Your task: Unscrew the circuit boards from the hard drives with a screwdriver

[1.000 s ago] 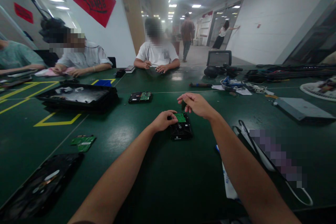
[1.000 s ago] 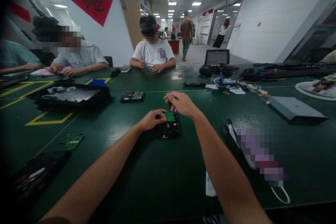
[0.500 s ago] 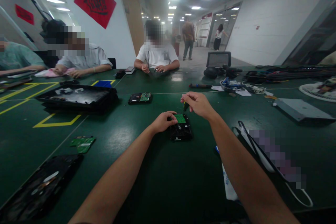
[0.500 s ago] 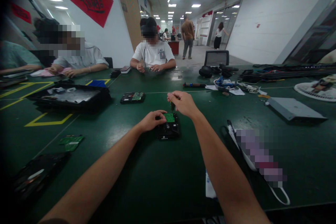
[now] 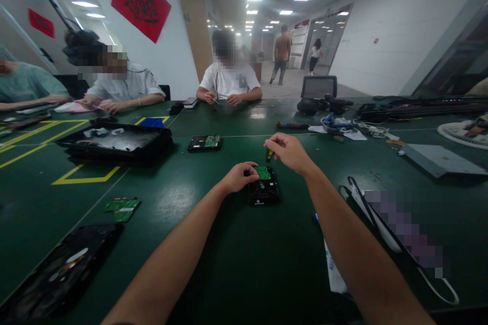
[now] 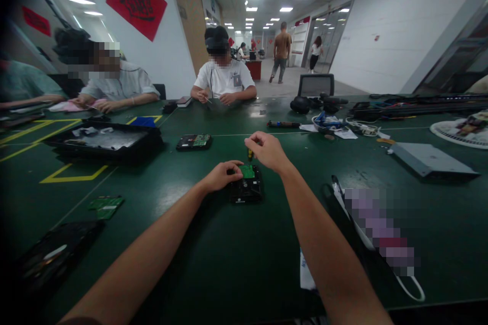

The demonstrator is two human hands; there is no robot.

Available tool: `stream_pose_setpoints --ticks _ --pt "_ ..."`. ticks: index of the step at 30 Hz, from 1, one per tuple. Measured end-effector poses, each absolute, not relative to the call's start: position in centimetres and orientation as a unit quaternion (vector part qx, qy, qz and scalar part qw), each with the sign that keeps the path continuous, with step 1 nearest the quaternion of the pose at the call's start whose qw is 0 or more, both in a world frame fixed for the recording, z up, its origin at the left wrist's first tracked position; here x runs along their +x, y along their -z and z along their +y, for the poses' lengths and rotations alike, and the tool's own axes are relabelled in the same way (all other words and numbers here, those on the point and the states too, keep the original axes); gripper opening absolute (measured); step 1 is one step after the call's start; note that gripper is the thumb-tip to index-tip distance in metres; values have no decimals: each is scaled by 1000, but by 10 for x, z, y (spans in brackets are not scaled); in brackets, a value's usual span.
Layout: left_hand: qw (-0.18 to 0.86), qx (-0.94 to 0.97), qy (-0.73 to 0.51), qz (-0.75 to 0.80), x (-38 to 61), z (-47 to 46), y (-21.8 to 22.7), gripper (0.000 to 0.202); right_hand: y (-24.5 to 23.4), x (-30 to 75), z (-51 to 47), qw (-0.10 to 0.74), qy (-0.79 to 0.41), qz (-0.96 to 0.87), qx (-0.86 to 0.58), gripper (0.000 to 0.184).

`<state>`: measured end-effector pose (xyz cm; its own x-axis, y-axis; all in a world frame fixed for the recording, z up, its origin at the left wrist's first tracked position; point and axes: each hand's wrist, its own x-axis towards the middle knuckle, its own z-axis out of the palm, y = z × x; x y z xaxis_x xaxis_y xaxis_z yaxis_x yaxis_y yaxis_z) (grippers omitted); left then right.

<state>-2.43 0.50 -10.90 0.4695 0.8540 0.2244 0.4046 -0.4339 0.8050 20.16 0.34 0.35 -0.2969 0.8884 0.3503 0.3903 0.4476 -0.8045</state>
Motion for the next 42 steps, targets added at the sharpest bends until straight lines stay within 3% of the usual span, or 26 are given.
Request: stream_pose_setpoints --ticks 7,15,26,34,37,42 --pt "342 788 -322 398 -25 6 110 12 -4 200 1 396 -384 -737 -390 37" --pt "344 788 -323 395 -26 8 113 10 -3 203 5 417 -286 -740 -444 33" --pt "345 785 -327 397 -25 8 113 11 -4 198 -1 391 -436 -711 -389 35" --pt "350 785 -327 394 -25 7 113 11 0 200 6 421 -301 -717 -467 29" --pt "352 783 -329 393 -25 7 113 11 2 196 6 423 -368 -692 -455 25" --pt "350 784 -327 394 -24 8 113 10 1 192 1 403 -471 -681 -391 37"
